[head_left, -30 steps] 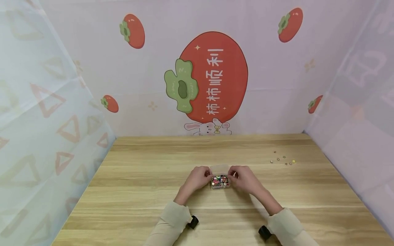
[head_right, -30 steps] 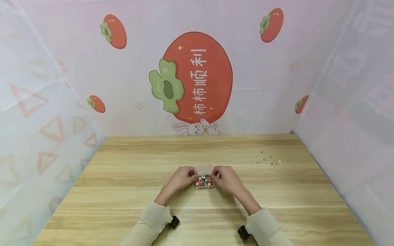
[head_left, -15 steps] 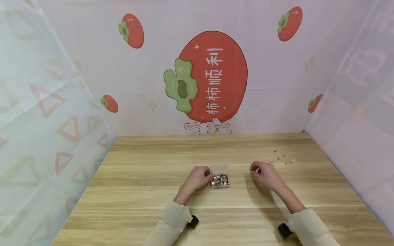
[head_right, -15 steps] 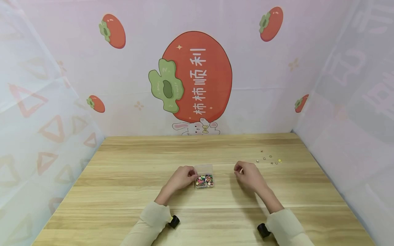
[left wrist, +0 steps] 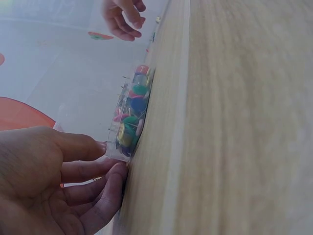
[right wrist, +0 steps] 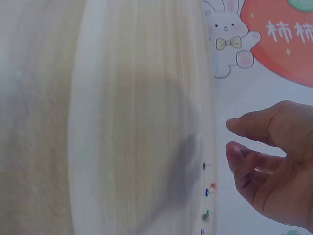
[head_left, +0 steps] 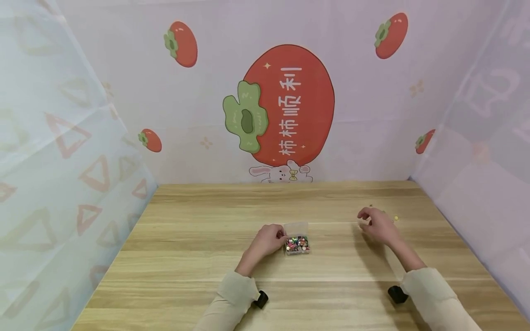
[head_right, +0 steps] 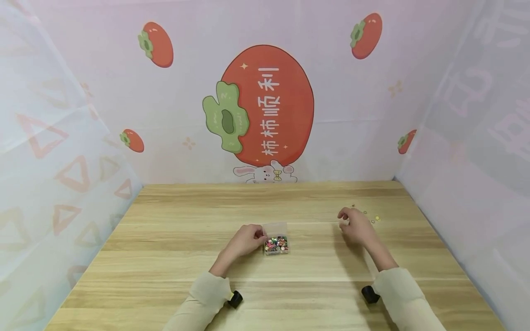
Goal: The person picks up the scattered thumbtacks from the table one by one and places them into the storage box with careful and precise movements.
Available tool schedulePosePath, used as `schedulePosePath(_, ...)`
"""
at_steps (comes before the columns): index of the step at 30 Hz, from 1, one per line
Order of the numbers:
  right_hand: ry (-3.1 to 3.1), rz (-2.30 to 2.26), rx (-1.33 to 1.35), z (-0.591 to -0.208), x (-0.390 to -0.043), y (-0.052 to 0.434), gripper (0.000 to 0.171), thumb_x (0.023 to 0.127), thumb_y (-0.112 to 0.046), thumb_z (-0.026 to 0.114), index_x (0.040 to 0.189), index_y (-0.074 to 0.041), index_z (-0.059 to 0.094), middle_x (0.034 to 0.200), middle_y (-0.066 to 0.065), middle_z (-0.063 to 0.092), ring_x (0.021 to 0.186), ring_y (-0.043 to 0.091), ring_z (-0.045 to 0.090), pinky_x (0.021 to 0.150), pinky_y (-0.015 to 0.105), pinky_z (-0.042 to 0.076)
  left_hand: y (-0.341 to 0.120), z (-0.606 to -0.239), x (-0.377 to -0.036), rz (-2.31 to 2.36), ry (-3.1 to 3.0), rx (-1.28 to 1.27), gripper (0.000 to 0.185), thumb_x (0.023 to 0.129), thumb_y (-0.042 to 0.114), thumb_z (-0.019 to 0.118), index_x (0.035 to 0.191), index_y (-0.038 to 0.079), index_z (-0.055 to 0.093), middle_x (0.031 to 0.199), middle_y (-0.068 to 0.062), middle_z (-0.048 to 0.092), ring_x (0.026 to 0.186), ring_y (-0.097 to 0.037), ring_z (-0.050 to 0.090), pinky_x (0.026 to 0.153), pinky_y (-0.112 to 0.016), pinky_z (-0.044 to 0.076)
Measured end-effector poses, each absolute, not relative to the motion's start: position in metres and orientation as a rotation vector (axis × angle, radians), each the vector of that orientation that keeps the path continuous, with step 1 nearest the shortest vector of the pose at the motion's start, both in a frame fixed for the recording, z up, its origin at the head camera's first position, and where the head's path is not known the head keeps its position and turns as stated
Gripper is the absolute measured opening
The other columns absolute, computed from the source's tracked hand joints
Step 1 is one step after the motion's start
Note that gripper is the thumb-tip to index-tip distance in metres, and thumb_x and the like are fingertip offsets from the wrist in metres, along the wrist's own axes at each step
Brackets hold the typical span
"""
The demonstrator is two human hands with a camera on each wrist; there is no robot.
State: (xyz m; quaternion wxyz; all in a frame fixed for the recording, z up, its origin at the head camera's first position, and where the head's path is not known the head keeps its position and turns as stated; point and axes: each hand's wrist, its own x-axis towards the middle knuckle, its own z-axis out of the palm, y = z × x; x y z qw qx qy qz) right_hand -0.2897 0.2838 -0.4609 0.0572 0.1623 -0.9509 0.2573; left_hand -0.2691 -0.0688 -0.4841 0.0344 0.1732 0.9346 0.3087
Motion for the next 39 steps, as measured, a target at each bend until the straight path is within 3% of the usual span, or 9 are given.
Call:
schedulePosePath(7,-2.919,0.707,0.468,-0.464,-0.303,0.298,0.022,0.083,0.004,0.067,0.104,0.007,0.065,0.101,0.029,0.063,0.081,0.033,0.062,0.071,0.048,0.052,-0.069,-0.485,-0.269,0.957,2.876,0.543,0.012,0.095,0.019,0.066,0.086,0.011,0.069,0.079,0.000,0.068,0.067,-0.008,0.053,0.064,-0.025,0.046)
schedulePosePath(13,-2.963,0.601,0.515,-0.464,-0.314,0.300,0.016,0.077,0.009,0.065,0.093,0.008,0.067,0.090,0.021,0.067,0.086,0.036,0.064,0.078,0.052,0.052,-0.070,-0.486,-0.269,0.948,2.879,0.540,0.013,0.095,0.020,0.066,0.087,0.011,0.070,0.080,-0.001,0.069,0.068,-0.008,0.054,0.064,-0.025,0.046)
schedulePosePath(22,-2.992,0.536,0.444,-0.469,-0.320,0.301,0.006,0.080,0.007,0.065,0.080,0.002,0.067,0.080,0.014,0.065,0.074,0.026,0.060,0.068,0.043,0.051,-0.069,-0.487,-0.270,0.939,2.883,0.539,0.012,0.094,0.020,0.066,0.087,0.012,0.069,0.079,0.000,0.068,0.067,-0.008,0.053,0.063,-0.024,0.045)
schedulePosePath(29,-2.973,0.517,0.419,-0.469,-0.319,0.302,0.014,0.081,0.006,0.063,0.070,-0.002,0.062,0.073,0.010,0.063,0.065,0.020,0.055,0.063,0.039,0.049,-0.069,-0.487,-0.269,0.946,2.884,0.537,0.012,0.094,0.020,0.066,0.087,0.011,0.070,0.080,0.000,0.068,0.067,-0.008,0.053,0.063,-0.025,0.045)
schedulePosePath(39,-3.012,0.516,0.372,-0.470,-0.315,0.299,0.024,0.088,0.001,0.057,0.065,-0.006,0.055,0.061,0.002,0.052,0.056,0.014,0.045,0.054,0.028,0.036,-0.068,-0.485,-0.269,0.953,2.878,0.554,0.013,0.095,0.021,0.066,0.086,0.011,0.069,0.079,0.000,0.068,0.066,-0.008,0.053,0.062,-0.025,0.045)
